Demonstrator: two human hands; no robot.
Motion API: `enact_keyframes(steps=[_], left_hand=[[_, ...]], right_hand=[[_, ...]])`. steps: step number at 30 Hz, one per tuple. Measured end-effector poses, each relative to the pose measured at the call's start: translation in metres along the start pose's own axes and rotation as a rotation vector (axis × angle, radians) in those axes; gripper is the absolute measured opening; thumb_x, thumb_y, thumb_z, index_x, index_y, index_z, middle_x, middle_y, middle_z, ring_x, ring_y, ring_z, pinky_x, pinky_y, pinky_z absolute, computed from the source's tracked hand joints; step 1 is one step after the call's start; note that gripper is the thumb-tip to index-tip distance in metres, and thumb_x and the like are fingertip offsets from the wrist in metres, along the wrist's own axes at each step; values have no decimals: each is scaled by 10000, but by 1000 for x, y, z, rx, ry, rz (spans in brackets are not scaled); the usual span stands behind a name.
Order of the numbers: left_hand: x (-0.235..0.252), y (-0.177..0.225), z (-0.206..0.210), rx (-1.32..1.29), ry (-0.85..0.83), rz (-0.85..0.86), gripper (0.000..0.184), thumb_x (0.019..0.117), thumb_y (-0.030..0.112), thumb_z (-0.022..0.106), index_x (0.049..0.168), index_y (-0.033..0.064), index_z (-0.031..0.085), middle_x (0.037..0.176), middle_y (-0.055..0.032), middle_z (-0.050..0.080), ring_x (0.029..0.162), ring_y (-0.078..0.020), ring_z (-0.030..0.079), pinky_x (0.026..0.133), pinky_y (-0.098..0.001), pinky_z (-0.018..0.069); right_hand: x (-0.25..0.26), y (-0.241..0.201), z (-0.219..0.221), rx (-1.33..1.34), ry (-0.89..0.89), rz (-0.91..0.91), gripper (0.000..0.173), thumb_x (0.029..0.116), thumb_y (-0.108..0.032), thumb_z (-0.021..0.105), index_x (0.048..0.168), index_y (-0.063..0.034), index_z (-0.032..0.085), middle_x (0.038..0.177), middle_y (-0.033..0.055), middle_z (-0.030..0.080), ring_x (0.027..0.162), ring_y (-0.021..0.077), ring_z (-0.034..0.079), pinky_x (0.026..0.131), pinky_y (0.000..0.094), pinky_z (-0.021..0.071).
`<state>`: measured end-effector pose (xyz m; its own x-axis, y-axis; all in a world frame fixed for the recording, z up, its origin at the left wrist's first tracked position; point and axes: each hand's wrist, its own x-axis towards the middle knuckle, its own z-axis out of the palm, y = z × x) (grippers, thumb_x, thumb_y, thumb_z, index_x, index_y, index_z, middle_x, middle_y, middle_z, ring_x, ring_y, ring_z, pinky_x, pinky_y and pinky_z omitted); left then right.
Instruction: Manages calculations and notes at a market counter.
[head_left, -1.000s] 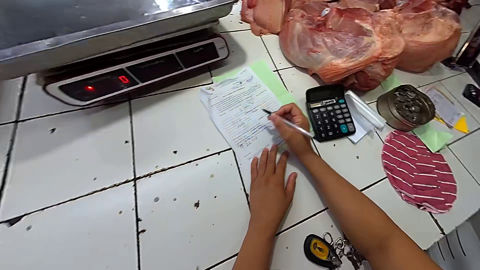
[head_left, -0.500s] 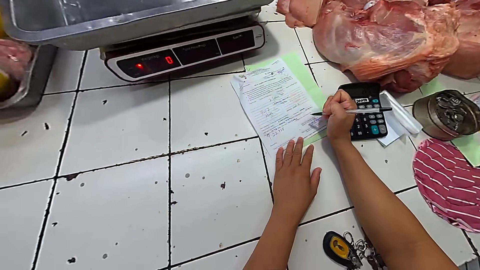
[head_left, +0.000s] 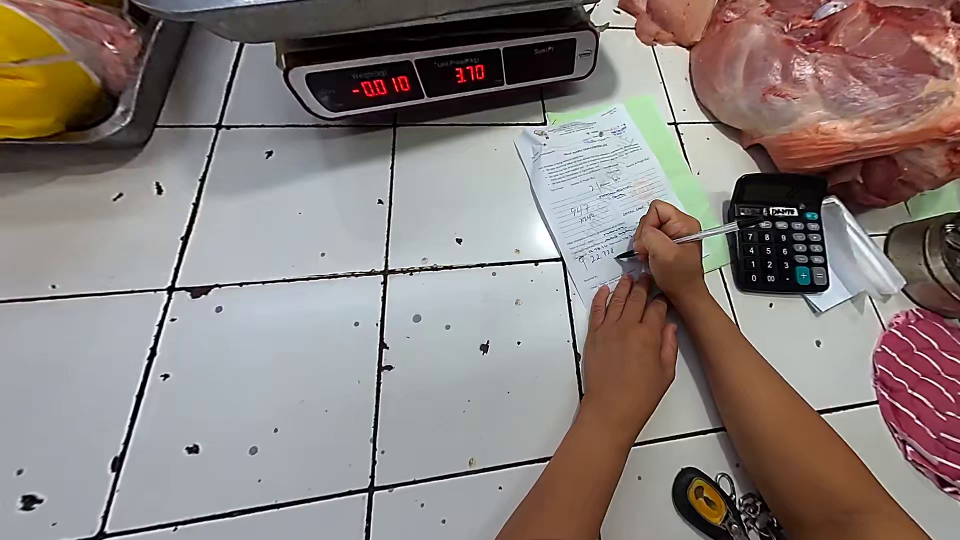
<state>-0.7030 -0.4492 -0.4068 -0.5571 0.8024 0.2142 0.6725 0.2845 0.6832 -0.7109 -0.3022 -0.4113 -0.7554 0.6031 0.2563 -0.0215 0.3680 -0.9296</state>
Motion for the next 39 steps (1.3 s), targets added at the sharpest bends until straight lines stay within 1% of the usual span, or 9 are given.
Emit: enact_keyframes(steps=[4, 15, 20, 23, 26, 28, 31, 34, 39], left_hand=[[0, 0, 0, -32, 25, -27, 283, 980, 172, 571, 1132, 38, 770, 1342, -129, 682, 1333, -330, 588, 1156, -545, 383], [0, 1, 2, 3, 39, -36, 254, 965, 158, 580, 1061, 34, 779, 1311, -116, 702, 1315, -302, 606, 1153, -519, 392], [0, 2, 1, 1, 32, -40, 258, 967, 156, 580, 1083, 40, 779, 1317, -112, 699, 1316, -302, 605, 1154, -523, 391], [0, 1, 3, 2, 49, -33, 254, 962, 154, 583, 1075, 40, 780, 1314, -114, 701, 1313, -303, 608, 1150, -525, 395], [-1, 1, 3, -6, 43, -39, 256, 964, 154, 583, 1081, 38, 779, 1319, -112, 698, 1321, -303, 602, 1155, -525, 391], [0, 1, 2, -9, 32, -40, 269, 972, 160, 577, 1108, 40, 775, 1328, -114, 693, 1325, -310, 598, 1154, -530, 392], [0, 1, 1, -12, 28, -37, 268, 968, 155, 580, 1109, 31, 772, 1331, -128, 689, 1317, -326, 602, 1150, -540, 393], [0, 1, 0, -11, 22, -40, 270, 964, 155, 582, 1109, 30, 773, 1334, -128, 687, 1321, -320, 600, 1154, -532, 389], [0, 1, -1, -19, 17, -43, 282, 970, 150, 573, 1135, 39, 771, 1351, -116, 680, 1335, -318, 589, 1159, -527, 386]], right_hand=[[-3, -3, 2, 59, 1, 9, 233, 840, 4, 471, 686, -170, 461, 558, -69, 515, 444, -5, 449, 430, 133, 367], [-7, -5, 6, -69, 17, 49, 211, 823, -30, 503, 674, -167, 443, 524, -51, 471, 413, 20, 405, 399, 174, 306], [-7, -6, 5, -69, 11, 56, 218, 810, -24, 497, 656, -165, 432, 516, -47, 457, 410, 25, 390, 398, 177, 290], [-7, -6, 5, -80, 24, 65, 204, 823, -36, 494, 673, -164, 441, 519, -44, 457, 405, 28, 389, 395, 178, 290], [-8, -6, 5, -102, 33, 48, 198, 810, -33, 488, 668, -162, 439, 515, -45, 447, 403, 25, 378, 391, 178, 278], [-6, -5, 4, -88, 20, 28, 210, 803, -19, 483, 658, -164, 437, 531, -54, 463, 425, 16, 397, 407, 169, 291], [-5, -6, 5, -51, 7, 24, 208, 828, -14, 485, 694, -170, 454, 546, -70, 481, 440, -1, 424, 419, 149, 326], [-6, -6, 6, -76, 51, 28, 207, 818, -16, 485, 686, -170, 444, 532, -69, 460, 428, 4, 400, 410, 159, 300], [-5, -4, 4, -78, 62, 23, 217, 811, -11, 478, 681, -179, 435, 535, -77, 460, 434, 1, 403, 416, 156, 305]])
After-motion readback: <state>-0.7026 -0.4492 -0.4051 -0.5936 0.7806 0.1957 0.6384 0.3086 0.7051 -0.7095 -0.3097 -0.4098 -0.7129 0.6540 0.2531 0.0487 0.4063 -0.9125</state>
